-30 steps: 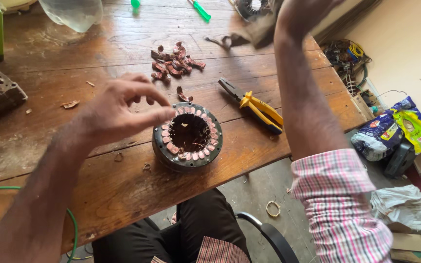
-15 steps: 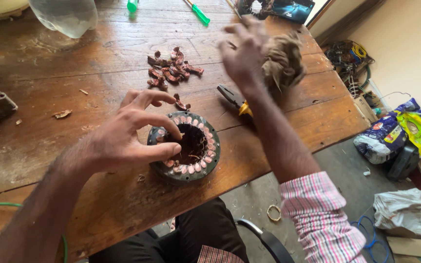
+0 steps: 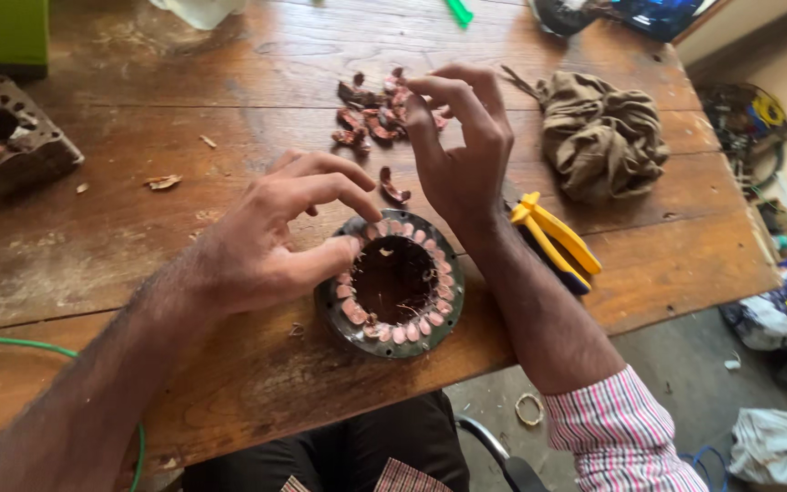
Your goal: The person sits at a wooden workbench and strips copper windings out of an electric motor stator. They use pliers to grip and pull copper wire pieces from the slots, pull remaining windings by hand, collect the extracted copper pieces on the table, and use a screwdriver to pry at windings inside the stator.
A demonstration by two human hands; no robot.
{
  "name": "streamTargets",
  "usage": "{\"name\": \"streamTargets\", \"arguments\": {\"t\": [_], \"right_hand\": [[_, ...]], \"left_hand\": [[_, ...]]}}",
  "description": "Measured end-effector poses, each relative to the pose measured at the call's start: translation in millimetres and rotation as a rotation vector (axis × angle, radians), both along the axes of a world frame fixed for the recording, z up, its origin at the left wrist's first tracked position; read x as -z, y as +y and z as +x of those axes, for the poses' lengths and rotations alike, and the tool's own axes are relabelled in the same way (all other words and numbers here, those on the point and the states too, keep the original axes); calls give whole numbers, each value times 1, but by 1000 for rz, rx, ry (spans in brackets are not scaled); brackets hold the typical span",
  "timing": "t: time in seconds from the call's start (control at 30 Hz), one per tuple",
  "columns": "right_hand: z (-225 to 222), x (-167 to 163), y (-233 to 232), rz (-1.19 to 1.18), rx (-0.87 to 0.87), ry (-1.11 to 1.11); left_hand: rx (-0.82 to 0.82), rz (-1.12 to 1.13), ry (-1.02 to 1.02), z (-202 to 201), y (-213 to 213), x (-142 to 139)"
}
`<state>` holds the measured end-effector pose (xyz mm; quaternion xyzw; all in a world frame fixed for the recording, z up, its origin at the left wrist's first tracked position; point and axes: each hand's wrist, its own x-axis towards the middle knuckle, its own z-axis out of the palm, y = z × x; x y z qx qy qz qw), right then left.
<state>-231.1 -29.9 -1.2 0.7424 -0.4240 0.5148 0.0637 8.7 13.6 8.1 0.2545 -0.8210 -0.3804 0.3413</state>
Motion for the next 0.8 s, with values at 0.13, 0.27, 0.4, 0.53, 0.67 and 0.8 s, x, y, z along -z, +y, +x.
{"name": "streamTargets", "arguments": {"t": [0.13, 0.27, 0.4, 0.53, 0.67, 0.8], "right_hand": [[4, 5, -4, -16, -47, -25], [4, 5, 2, -11, -44, -23], [3, 4, 5, -9, -40, -15], [4, 5, 6, -1, -42, -51], [3, 7, 5, -1, -35, -69], [1, 10, 0, 5, -47, -90]], "left_hand": [[11, 18, -14, 7, -6, -2], [139, 85, -108, 19, -2, -9], [185, 64, -215, 15, 8, -6], [128, -231, -230, 1, 21, -2], [87, -419, -180, -12, 34, -7], [110, -421, -272, -24, 42, -14]]}}
